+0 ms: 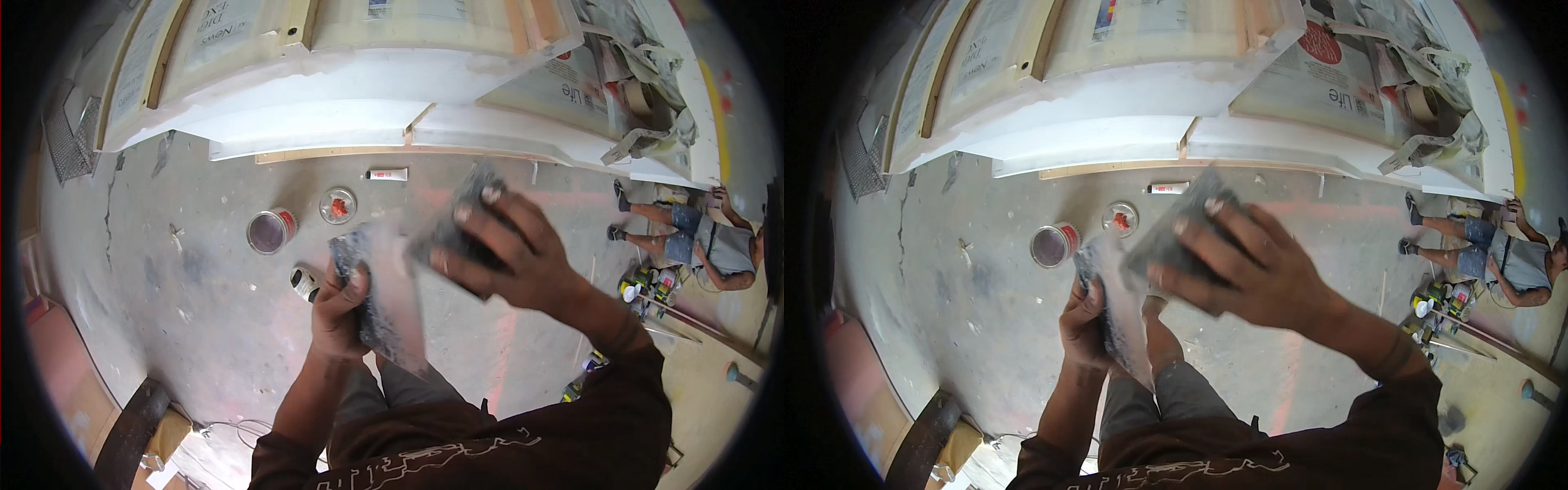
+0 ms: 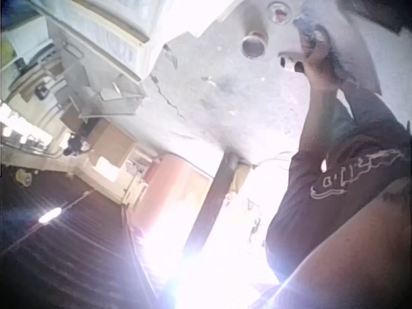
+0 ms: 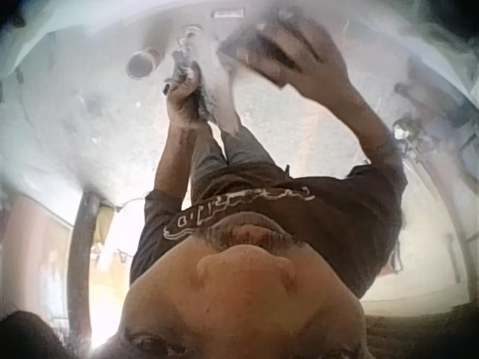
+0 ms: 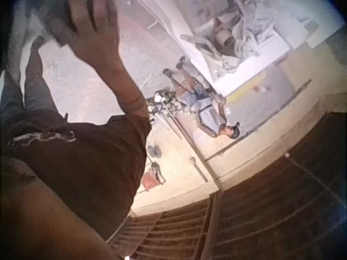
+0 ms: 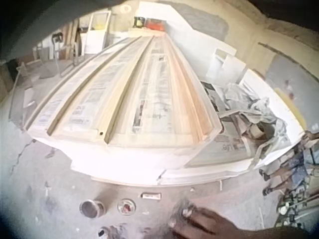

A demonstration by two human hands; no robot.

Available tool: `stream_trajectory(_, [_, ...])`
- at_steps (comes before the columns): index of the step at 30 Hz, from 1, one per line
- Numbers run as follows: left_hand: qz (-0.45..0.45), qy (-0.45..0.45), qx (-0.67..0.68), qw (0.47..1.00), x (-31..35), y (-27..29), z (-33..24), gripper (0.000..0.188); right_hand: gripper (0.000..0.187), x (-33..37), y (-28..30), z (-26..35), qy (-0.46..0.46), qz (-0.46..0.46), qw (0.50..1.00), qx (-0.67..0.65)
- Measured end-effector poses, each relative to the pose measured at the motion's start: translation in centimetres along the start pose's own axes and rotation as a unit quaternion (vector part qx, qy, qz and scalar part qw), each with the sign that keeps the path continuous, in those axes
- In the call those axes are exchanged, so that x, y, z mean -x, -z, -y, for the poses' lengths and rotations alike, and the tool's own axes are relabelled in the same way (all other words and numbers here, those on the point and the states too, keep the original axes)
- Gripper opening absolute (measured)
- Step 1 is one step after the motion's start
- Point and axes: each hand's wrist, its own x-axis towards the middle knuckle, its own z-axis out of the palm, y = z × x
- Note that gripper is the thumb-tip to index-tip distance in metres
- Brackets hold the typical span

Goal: Applying putty to furniture seams and sanding them smooth.

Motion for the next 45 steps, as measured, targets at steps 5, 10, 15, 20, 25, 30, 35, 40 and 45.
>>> stream_trajectory(5, [-0.046,-0.047,0.044,0.997,1.0,1.4,-0.4,0.041,0.041,-1.7,-1.1,-4.4,-0.026,0.053,0.986,0.154])
stream_trajectory(10, [-0.046,-0.056,0.044,0.996,0.5,0.9,-0.1,0.036,0.041,-3.5,-3.3,-7.1,-0.038,-0.113,0.952,0.283])
stream_trajectory(15, [-0.094,-0.035,0.041,0.994,0.1,0.0,-0.4,0.038,0.043,-3.9,-4.8,-7.9,-0.066,-0.118,0.937,0.321])
stream_trajectory(20, [-0.104,-0.032,0.051,0.993,0.0,0.5,-0.7,0.037,0.046,-3.1,-5.3,-9.3,-0.047,-0.127,0.929,0.344])
stream_trajectory(25, [-0.094,-0.017,0.062,0.993,-0.1,0.5,-1.1,0.035,0.045,-1.8,-4.1,-8.9,-0.068,-0.056,0.938,0.335])
stream_trajectory(30, [-0.142,0.025,0.1,0.984,-0.3,-1.0,-0.6,0.035,0.047,0.3,-0.2,-5.8,-0.192,0.056,0.955,0.218])
stream_trajectory(35, [-0.025,0.102,0.041,0.994,-0.5,-2.8,0.7,0.039,0.052,2.5,1.8,0.8,-0.05,-0.072,0.971,-0.224])
stream_trajectory(40, [-0.023,0.078,-0.049,0.995,-0.4,-4.7,0.9,0.051,0.055,3.6,-0.5,3.1,-0.096,-0.099,0.967,-0.213])
stream_trajectory(45, [0.011,-0.08,-0.095,0.992,0.3,-5.3,-1.8,0.052,0.063,4.3,0.3,-0.2,-0.261,0.103,0.946,-0.163])
